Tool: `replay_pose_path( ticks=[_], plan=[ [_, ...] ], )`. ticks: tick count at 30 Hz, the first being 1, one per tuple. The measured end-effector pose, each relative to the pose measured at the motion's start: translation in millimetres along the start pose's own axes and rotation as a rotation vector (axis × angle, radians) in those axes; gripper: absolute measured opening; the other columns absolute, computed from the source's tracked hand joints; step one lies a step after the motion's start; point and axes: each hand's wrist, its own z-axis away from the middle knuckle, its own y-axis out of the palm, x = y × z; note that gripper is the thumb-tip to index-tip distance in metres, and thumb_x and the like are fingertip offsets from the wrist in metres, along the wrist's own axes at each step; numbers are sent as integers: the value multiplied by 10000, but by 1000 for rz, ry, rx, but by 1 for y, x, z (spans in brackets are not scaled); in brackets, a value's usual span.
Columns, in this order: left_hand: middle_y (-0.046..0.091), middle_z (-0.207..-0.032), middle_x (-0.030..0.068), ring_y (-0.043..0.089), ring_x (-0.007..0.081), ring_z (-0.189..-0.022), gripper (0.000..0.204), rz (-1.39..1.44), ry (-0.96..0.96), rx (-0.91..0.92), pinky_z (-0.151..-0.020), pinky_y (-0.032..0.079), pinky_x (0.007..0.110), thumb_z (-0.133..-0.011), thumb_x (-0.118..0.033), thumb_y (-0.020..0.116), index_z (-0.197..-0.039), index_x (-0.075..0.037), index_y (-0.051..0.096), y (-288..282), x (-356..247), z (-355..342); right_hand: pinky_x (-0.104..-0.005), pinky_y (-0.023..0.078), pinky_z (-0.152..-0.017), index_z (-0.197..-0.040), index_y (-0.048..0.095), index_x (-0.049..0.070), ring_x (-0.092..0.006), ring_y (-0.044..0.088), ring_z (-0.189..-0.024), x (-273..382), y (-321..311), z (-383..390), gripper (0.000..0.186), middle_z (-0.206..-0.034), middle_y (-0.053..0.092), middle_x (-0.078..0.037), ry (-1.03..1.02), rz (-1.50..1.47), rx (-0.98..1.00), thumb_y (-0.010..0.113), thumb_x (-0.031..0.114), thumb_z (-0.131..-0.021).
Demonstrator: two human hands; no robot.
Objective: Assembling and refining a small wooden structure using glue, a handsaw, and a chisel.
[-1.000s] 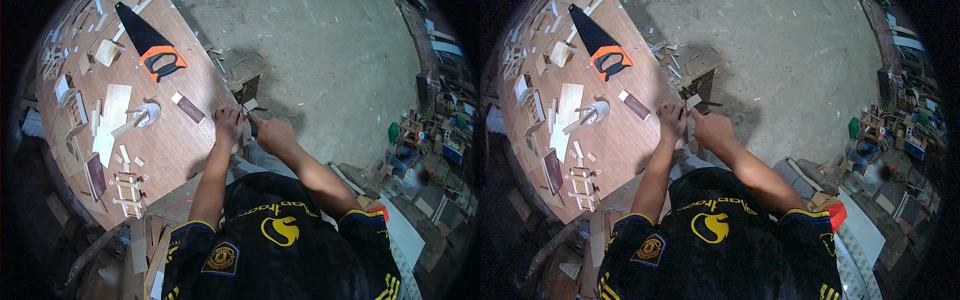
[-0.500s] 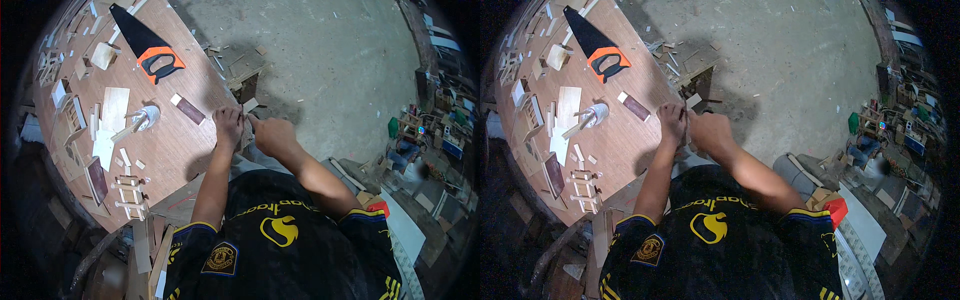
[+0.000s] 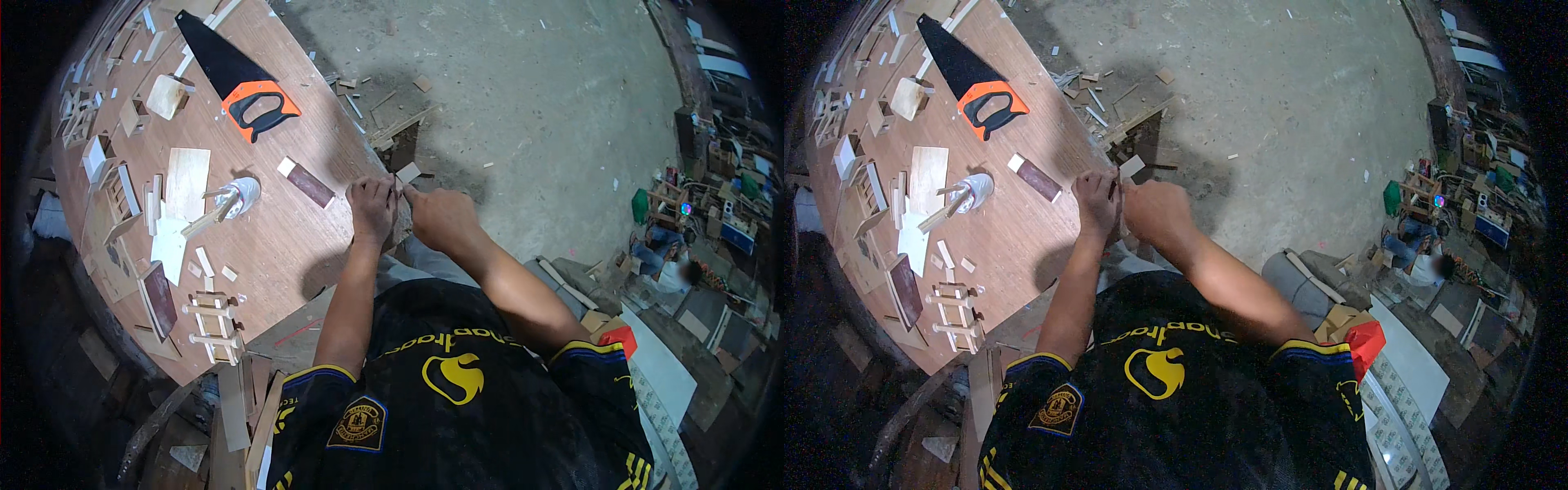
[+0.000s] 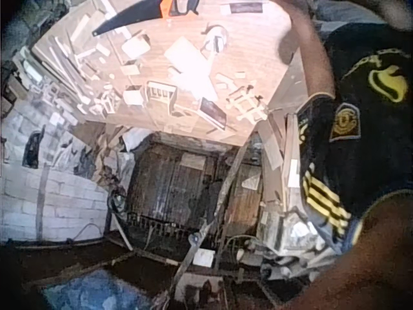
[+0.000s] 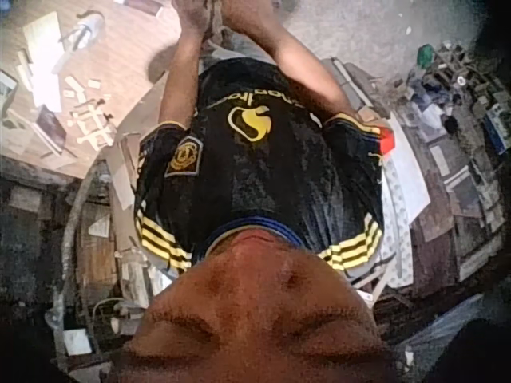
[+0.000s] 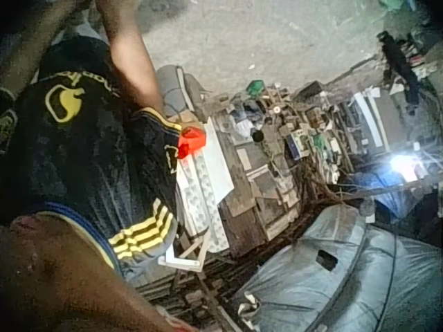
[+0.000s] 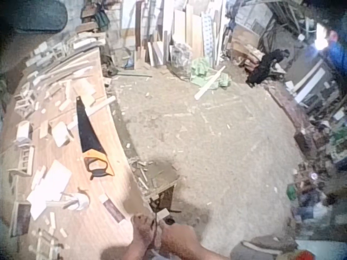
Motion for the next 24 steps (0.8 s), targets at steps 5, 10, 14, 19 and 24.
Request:
replay_pose_path(
  ticks=[5,10,14,19,24],
  plan=[
    [597,-986,31,521,280,-1019,345,-4,8,-12,-931,394,467,-769,-162,734,-1107,-129,670,-2,-1,-1,-493,558,-675,-1242,617,142,-363,711,-804,2,3,-6,368,-878,722,-176,27,6,-2,469,156,-905],
    [594,-964,38,525,278,-1012,310,9,36,-4,-917,401,457,-783,-153,726,-1084,-111,670,-5,-2,0,-497,560,-686,-1192,637,139,-371,709,-804,-3,5,-15,332,-857,718,-178,-26,3,-17,469,157,-906],
    [594,-959,38,523,281,-1011,312,-13,34,-50,-919,401,463,-791,-159,720,-1093,-109,665,-2,-2,1,-497,560,-694,-1189,638,143,-373,706,-808,3,-14,-4,331,-852,716,-183,-54,43,15,467,156,-906],
    [584,-975,47,523,277,-1013,352,-11,41,-8,-927,402,470,-772,-159,733,-1111,-112,653,-3,-3,-4,-496,556,-688,-1196,630,144,-372,707,-816,-3,-1,-13,335,-862,718,-181,4,10,-4,470,154,-902],
    [590,-1008,51,522,285,-1022,364,-17,14,-17,-931,399,474,-762,-173,742,-1111,-115,656,0,4,3,-500,553,-692,-1219,617,163,-368,706,-819,-3,-15,1,353,-880,719,-183,-13,4,55,477,145,-895]
  ],
)
